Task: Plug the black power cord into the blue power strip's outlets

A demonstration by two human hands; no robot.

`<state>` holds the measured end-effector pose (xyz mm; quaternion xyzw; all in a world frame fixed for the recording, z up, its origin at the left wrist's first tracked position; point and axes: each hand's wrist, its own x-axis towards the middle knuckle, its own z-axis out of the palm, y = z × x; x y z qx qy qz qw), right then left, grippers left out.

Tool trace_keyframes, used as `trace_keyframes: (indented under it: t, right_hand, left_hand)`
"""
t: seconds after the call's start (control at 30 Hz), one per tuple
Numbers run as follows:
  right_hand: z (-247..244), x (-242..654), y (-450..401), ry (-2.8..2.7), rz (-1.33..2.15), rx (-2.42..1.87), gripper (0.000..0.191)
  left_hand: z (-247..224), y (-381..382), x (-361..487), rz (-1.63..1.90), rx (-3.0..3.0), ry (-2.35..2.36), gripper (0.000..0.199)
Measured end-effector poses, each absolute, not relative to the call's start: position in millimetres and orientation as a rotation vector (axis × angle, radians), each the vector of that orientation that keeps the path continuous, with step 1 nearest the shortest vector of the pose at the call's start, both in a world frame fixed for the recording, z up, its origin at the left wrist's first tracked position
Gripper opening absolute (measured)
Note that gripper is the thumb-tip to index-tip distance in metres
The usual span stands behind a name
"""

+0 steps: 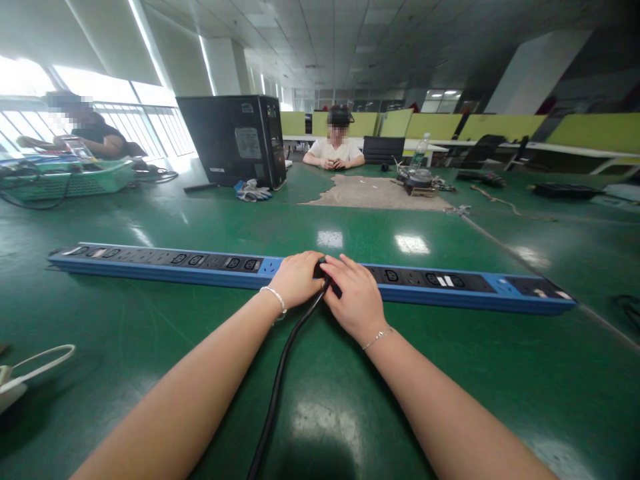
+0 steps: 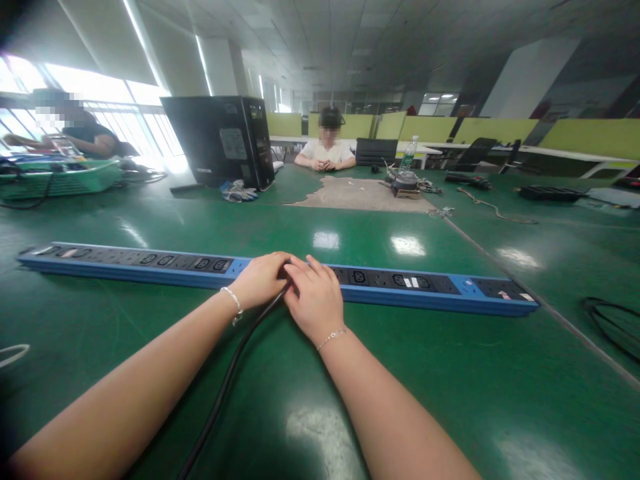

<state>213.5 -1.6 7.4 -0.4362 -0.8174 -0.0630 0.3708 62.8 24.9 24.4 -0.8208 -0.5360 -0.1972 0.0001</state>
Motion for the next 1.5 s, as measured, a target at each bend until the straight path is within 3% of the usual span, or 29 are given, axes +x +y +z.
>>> trace_keyframes:
  t: [0.6,0.9,1.23,1.5]
  right_hand:
    - [7.1,213.5,0.3,-2.099,-0.255,-1.111,0.029]
    - [-2.3,218.7,13.6,-2.081,-0.113,-1.234,0.040]
    - [4.5,203.5,12.6,-1.895,-0.006,-1.447,0.031]
    - [5.7,207.7,17.7,-1.719,0.195,-1.308,0.028]
  left_hand:
    - [22.3,18.1,64.4,-0.615,-2.480,-1.643,0.031]
    - [20.2,15.8,66.0,-0.559,-2.433,-1.588,0.030]
    - [19.0,16.6,73.7,-0.493,-2.385,-1.566,0.025]
    - [15.5,16.3,76.8,-0.562,-2.336,-1.633,0.030]
